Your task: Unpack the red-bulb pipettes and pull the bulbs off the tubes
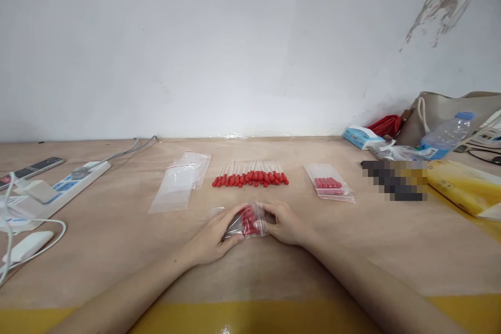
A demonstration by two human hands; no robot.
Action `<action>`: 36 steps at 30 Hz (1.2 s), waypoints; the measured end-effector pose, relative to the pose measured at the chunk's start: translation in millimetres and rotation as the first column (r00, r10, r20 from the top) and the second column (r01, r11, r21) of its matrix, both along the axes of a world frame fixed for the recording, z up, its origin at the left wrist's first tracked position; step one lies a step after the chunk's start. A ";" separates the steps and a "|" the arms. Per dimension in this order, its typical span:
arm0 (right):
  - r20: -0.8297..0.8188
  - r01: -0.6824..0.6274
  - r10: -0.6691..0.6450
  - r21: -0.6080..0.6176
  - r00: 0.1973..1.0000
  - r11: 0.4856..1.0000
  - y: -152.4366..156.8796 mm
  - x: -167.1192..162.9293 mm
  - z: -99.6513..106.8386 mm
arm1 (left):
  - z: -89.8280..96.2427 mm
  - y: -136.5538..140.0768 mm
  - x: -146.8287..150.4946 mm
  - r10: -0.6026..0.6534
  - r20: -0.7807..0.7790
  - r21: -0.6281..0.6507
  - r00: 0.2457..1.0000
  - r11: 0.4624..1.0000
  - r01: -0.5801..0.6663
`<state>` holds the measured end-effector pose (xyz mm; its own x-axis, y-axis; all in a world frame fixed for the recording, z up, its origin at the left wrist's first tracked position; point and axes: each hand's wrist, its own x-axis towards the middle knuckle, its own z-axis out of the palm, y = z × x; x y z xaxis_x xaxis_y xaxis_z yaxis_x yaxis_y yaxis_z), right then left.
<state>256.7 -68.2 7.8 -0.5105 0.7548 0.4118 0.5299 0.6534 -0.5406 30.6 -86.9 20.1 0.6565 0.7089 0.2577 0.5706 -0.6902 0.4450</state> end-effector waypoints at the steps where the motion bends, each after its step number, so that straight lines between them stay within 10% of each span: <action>1: -0.006 -0.005 0.005 -0.015 1.000 1.000 0.5 0.4 0.8 | 0.6 3.7 1.8 -0.007 0.006 -0.001 1.000 1.000 0.007; 11: -0.322 -0.059 -0.087 -0.417 0.943 0.907 2.0 -5.6 -9.5 | -3.9 9.4 4.3 -0.019 0.012 0.005 1.000 1.000 0.019; 21: -0.365 0.007 -0.159 -0.383 0.917 0.924 7.9 -2.8 -8.0 | -4.0 8.7 4.0 0.003 0.019 -0.008 1.000 1.000 -0.003; 27: -0.497 -0.166 -0.237 -0.637 0.835 0.752 20.8 48.4 7.1 | -0.5 8.3 3.5 -0.005 0.000 -0.029 1.000 1.000 0.005; 36: -0.706 0.054 -0.385 -0.443 0.594 0.895 50.3 86.9 52.7 | 2.4 9.4 -0.6 -0.041 0.043 -0.013 0.998 0.999 0.042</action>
